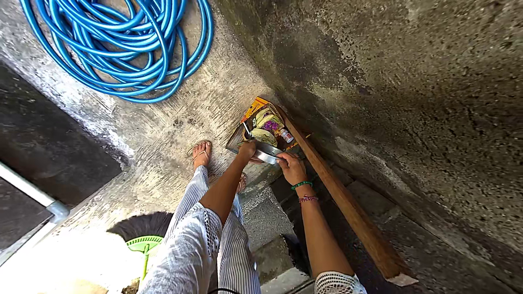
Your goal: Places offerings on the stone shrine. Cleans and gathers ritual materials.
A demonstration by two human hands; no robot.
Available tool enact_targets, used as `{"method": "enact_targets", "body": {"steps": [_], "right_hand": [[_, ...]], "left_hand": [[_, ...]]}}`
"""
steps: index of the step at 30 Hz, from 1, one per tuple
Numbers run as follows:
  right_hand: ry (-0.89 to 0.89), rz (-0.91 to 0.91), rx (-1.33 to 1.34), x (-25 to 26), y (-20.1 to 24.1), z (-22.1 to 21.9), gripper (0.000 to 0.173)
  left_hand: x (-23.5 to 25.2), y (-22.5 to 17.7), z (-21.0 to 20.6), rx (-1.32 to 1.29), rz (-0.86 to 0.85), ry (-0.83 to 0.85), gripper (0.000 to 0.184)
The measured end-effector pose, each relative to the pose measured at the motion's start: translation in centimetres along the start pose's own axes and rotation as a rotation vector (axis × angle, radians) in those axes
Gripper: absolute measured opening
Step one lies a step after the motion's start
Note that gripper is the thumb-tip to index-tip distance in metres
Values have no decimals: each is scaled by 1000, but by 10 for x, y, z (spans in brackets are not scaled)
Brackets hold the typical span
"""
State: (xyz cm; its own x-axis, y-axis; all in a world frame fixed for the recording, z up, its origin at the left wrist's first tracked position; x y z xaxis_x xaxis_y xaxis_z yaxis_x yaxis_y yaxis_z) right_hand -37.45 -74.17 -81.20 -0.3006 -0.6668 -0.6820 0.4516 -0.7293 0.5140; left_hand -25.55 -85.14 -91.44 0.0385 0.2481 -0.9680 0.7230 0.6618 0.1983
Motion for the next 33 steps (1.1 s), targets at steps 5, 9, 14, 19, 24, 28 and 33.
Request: {"method": "enact_targets", "body": {"steps": [5, 9, 14, 19, 24, 28, 33], "right_hand": [[49, 2, 49, -10, 0, 3, 32], [-81, -103, 139, -43, 1, 25, 49], [117, -46, -20, -48, 18, 10, 50], [-14, 63, -122, -57, 26, 6, 28], [-47, 60, -39, -65, 2, 28, 31], [-129, 81, -60, -97, -12, 37, 33], [-26, -112, -186, -187, 49, 67, 34]], "left_hand": [[1, 10, -12, -123, -26, 110, 46], [-4, 18, -10, -88, -85, 38, 50], [-12, 20, -8, -41, -85, 1, 46], [-39, 20, -10, 61, -89, -27, 53], [-140, -5, 3, 373, -600, -449, 54], [-267, -25, -45, 859, -1104, -149, 84], [-355, -14, -128, 1428, -1282, 97, 89]]}}
Point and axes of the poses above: each hand's wrist, its own x-axis towards the middle knuckle, its own z-axis out of the back of the hand, y = z × x, the point moved 5 cm from there along x, towards the middle knuckle, and after that the axes turned 14 degrees about z, right-handed, at the moved point
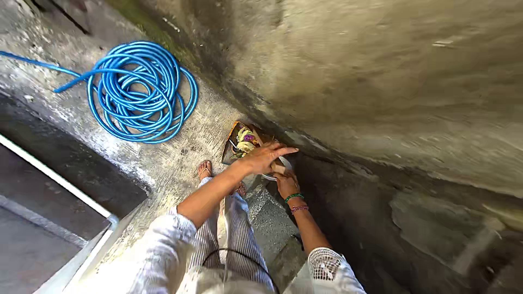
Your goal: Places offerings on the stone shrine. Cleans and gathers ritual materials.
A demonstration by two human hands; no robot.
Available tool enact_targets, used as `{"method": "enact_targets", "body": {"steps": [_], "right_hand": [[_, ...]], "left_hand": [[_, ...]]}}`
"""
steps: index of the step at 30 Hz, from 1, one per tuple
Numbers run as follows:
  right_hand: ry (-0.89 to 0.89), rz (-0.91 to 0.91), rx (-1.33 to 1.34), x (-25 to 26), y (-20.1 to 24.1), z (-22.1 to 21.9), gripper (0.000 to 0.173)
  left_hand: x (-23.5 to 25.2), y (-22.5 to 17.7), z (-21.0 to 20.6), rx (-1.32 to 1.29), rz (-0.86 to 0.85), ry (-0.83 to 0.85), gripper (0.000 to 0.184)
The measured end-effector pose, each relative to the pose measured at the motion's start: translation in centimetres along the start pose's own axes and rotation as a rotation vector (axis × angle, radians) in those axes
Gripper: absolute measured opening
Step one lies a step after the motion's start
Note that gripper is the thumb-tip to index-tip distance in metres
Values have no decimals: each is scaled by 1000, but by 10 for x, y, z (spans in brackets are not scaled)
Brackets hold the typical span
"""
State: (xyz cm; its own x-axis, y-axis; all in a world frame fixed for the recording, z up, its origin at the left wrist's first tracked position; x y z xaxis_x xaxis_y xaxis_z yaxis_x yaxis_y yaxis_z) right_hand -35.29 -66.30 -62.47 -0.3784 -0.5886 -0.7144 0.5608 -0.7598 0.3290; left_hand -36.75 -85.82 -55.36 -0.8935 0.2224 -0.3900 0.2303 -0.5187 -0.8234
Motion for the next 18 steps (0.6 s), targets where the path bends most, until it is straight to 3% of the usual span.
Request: {"method": "enact_targets", "body": {"steps": [3, 6, 12, 18], "right_hand": [[-161, -89, 54, -70, 5, -13, 31], [-409, -198, 157, -139, 19, -24, 24], [-730, -421, 260, -249, 76, -69, 17], [-920, -789, 461, -331, 191, -139, 16]], "left_hand": [[7, -12, -12, 150, -32, 124, 47], [5, -4, -5, 177, 1, 166, 27], [-14, -3, 33, 96, -91, 78, 25], [-46, -39, 60, 168, -86, 155, 34]]}}
Point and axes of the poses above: each hand's wrist, its own x-axis towards the middle knuckle, its own z-axis out of the back of the hand, y = z × x, the point moved 5 cm from there along x, towards the middle knuckle, and after that the axes turned 14 degrees about z, right-handed, at the moved point
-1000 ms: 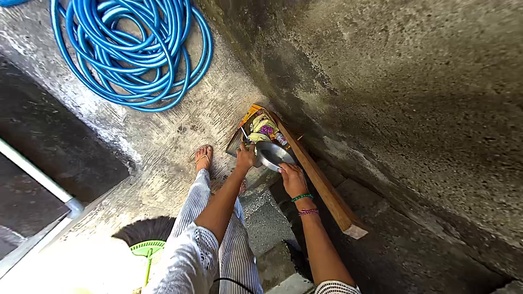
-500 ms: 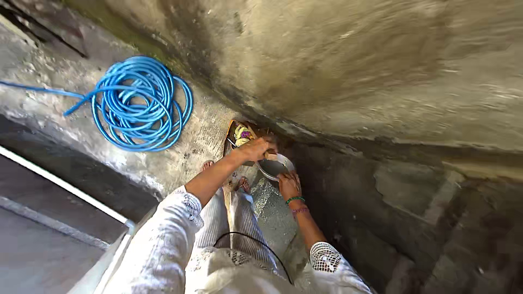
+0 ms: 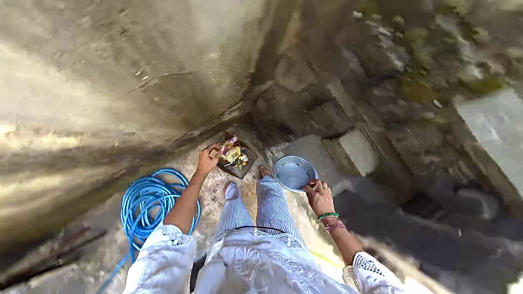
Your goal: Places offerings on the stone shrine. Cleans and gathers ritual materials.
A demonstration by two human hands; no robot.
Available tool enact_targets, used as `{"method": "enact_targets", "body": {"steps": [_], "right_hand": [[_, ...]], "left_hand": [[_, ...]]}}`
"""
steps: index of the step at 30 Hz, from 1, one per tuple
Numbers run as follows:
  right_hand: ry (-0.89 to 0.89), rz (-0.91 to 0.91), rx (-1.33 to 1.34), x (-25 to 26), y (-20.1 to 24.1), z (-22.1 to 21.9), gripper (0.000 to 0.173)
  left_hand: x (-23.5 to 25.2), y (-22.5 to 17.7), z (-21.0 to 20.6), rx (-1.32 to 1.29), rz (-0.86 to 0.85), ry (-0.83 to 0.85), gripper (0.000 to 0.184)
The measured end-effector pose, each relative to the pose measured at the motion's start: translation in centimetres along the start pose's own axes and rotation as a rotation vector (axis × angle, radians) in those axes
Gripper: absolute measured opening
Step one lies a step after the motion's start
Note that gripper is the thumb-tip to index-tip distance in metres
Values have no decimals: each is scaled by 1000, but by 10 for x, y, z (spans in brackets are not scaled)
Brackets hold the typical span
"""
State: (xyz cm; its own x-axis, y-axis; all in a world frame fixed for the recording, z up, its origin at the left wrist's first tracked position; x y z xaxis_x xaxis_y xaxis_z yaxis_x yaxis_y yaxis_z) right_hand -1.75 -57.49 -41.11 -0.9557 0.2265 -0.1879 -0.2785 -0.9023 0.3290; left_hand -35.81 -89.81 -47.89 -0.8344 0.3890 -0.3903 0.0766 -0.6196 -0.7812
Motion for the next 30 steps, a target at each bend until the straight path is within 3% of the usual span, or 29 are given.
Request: {"method": "enact_targets", "body": {"steps": [3, 8, 13, 17, 20, 22, 24, 27, 30], "right_hand": [[-35, -263, 116, -80, 10, 8, 19], [-183, -608, 212, -233, 18, 10, 21], [-372, -904, 213, -382, 36, -1, 23], [-521, -1133, 188, -485, 64, -10, 23], [-723, -1491, 395, -558, 92, -17, 27], [-935, -1727, 508, -598, 112, -25, 39], [-1057, -1830, 437, -623, 133, -26, 39], [-1095, -1870, 168, -655, 160, -20, 26], [-1115, -1972, 97, -684, 180, -20, 22]], "left_hand": [[-34, -34, -3, 18, -63, 46, 34], [-109, -128, -45, 95, -205, 179, 36], [-180, -199, -108, 342, -356, 294, 42], [-241, -248, -157, 383, -542, 440, 43], [-292, -278, -193, 383, -618, 622, 43], [-324, -294, -214, 386, -625, 721, 41], [-357, -314, -238, 393, -631, 793, 36], [-416, -347, -279, 408, -650, 902, 34], [-474, -369, -320, 439, -634, 1023, 34]]}}
Point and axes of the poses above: each hand's wrist, its own x-axis towards the middle knuckle, its own z-axis out of the back of the hand, y = z × x, the point moved 5 cm from there along x, towards the middle knuckle, and after that the axes turned 14 degrees about z, right-handed, at the moved point
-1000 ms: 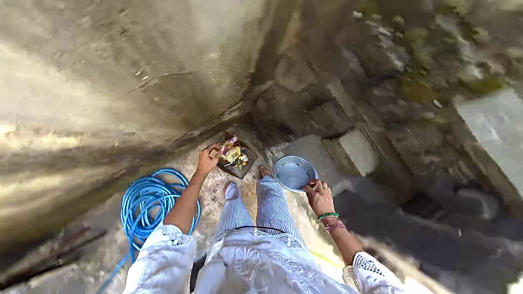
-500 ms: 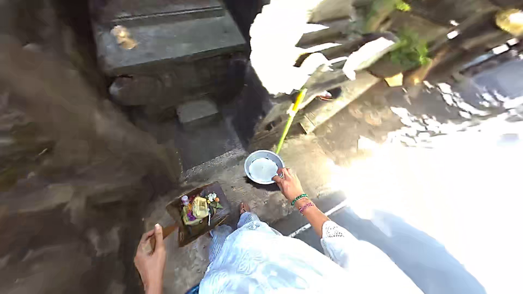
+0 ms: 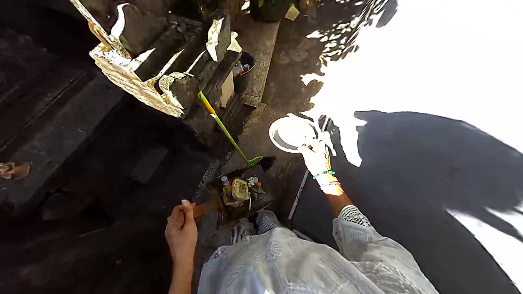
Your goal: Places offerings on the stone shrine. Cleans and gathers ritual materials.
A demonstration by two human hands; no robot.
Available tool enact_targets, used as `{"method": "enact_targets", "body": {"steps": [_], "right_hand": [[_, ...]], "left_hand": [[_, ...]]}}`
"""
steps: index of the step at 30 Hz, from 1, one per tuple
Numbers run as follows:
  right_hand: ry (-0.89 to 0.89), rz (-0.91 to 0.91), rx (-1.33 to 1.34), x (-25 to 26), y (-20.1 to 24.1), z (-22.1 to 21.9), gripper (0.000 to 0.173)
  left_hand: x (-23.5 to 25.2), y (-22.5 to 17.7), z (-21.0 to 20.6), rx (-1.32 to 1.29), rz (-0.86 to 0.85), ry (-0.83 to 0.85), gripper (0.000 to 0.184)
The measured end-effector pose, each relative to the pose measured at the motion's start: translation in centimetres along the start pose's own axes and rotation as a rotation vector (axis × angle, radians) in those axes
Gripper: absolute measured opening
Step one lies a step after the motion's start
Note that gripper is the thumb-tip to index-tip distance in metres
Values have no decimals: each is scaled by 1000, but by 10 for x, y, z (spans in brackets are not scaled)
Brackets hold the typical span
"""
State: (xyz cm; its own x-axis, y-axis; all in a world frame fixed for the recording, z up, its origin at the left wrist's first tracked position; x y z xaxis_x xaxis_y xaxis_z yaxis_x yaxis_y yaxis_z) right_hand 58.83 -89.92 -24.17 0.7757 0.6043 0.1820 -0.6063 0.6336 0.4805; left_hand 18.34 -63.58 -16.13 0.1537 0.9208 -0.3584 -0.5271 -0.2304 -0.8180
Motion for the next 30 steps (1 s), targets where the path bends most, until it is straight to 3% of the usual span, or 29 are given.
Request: {"method": "enact_targets", "body": {"steps": [4, 11, 17, 23, 30], "right_hand": [[-144, 236, -138, 8, -24, 17, 15], [-162, 144, -161, 41, -84, -3, 16], [185, 118, -87, 100, -130, -43, 24], [249, 83, -218, 161, -184, -59, 22], [456, 6, -231, 277, -267, -69, 29]], "left_hand": [[26, -66, -66, -14, 14, 117, 31], [74, -174, -212, 31, -96, 272, 36], [117, -276, -314, 5, -68, 332, 45], [144, -370, -384, -15, -27, 397, 56], [189, -450, -467, -57, -4, 403, 57]]}}
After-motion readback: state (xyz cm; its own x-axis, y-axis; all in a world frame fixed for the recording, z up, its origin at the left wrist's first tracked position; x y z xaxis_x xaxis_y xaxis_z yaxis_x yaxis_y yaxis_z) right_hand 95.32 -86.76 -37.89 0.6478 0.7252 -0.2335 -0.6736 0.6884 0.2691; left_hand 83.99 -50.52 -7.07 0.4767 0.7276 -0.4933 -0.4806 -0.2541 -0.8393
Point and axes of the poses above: each hand's wrist, its own x-axis towards the middle knuckle, its own z-axis out of the back of the hand, y = z × x, the point moved 5 cm from there along x, towards the middle knuckle, and after that the axes turned 14 degrees about z, right-handed, at the moved point
